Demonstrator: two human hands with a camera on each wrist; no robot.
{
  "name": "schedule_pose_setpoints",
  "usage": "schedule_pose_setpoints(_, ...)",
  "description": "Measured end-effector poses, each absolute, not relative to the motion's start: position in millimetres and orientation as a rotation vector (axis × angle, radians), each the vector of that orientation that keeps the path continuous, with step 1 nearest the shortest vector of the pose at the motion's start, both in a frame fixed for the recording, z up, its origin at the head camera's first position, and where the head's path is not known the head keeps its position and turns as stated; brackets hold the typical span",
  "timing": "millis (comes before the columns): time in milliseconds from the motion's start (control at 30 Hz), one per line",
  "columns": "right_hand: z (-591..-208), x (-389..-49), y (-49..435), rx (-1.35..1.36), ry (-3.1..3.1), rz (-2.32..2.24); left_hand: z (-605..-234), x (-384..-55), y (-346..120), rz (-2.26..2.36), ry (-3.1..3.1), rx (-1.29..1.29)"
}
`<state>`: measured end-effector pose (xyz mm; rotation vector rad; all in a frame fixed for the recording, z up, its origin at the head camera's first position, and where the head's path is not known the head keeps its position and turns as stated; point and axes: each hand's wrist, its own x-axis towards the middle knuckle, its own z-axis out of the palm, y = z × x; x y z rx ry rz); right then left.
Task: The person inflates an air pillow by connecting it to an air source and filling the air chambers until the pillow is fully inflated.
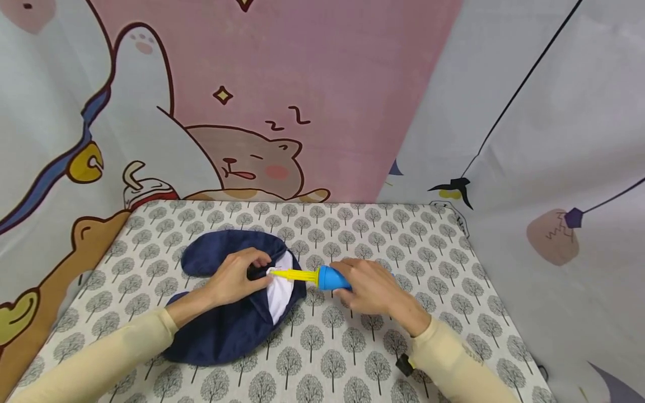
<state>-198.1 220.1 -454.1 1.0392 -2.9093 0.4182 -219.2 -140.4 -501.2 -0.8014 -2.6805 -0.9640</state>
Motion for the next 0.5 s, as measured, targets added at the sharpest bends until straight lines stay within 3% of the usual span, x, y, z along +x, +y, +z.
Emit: schedule_pose_setpoints(500,-451,-200,217,1.045,-2.918,0.419,-488,-221,-100,-1.012,-2.664,-1.156)
